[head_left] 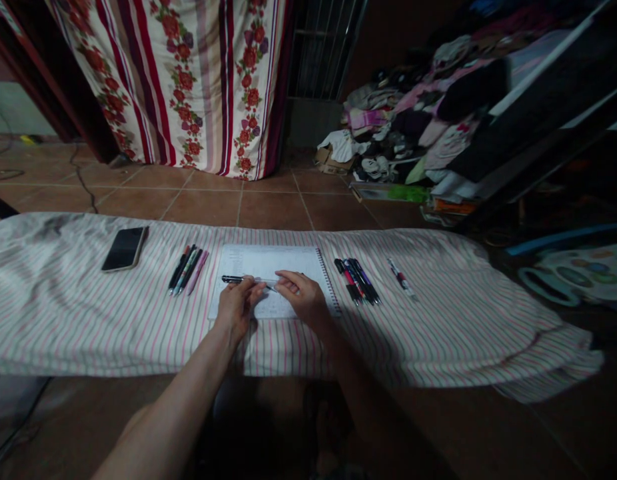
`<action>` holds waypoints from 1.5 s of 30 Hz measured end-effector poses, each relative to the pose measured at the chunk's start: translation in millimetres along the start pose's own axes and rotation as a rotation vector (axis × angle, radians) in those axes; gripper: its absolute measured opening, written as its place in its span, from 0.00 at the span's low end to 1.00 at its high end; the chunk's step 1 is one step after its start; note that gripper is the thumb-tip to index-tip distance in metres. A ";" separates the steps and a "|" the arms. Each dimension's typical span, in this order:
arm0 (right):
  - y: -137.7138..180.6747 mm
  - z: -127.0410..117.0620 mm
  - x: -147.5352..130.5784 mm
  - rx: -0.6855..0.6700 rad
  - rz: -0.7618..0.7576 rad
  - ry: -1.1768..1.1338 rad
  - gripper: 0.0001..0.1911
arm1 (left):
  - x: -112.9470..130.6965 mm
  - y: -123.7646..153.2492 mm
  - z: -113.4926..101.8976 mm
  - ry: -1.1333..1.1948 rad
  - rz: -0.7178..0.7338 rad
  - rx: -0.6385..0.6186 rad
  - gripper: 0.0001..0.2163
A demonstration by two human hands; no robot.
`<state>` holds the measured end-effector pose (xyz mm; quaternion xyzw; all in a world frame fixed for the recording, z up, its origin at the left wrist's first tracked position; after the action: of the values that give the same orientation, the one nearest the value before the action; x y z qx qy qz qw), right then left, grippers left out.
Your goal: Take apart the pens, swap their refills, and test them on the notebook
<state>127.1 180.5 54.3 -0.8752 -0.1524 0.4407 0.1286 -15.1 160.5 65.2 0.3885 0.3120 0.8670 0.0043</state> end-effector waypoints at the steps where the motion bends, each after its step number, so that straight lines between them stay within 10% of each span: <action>1: -0.1 1.0 -0.2 -0.006 -0.003 -0.017 0.11 | -0.9 0.7 0.7 0.000 -0.011 -0.010 0.07; 10: -6.0 -4.4 10.7 0.043 0.195 -0.337 0.11 | -1.4 15.4 -6.1 -0.557 0.009 -0.222 0.17; 16: -4.0 -8.0 6.9 0.051 0.206 -0.340 0.13 | 13.9 41.2 -10.6 -1.178 1.115 -0.298 0.11; 18: -2.7 -5.2 2.8 0.003 0.186 -0.335 0.13 | 14.5 40.5 -12.2 -1.332 1.260 -0.285 0.10; 26: -4.6 8.6 -1.7 -0.104 0.209 -0.321 0.17 | 2.6 14.5 -24.0 -1.532 0.814 -0.204 0.12; 32: -5.7 11.8 -3.2 -0.018 0.038 0.272 0.08 | 14.3 4.6 -34.6 -1.353 0.548 -0.083 0.08; 45: -2.4 36.6 -3.5 -0.028 -0.027 0.613 0.05 | 29.7 -4.9 -52.4 -1.126 0.497 -0.020 0.03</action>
<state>95.1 184.7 36.6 -0.9670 -0.1240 0.1524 0.1625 -72.4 143.6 56.0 0.8479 0.1539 0.5065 -0.0302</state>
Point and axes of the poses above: each hand's wrist, its own y-axis away from the middle knuckle, its own z-axis out of the palm, x = y × z, the point moved 2 cm from there along -y, towards the middle knuckle, and after that the axes turned 2 degrees about x, right-handed, at the moved point
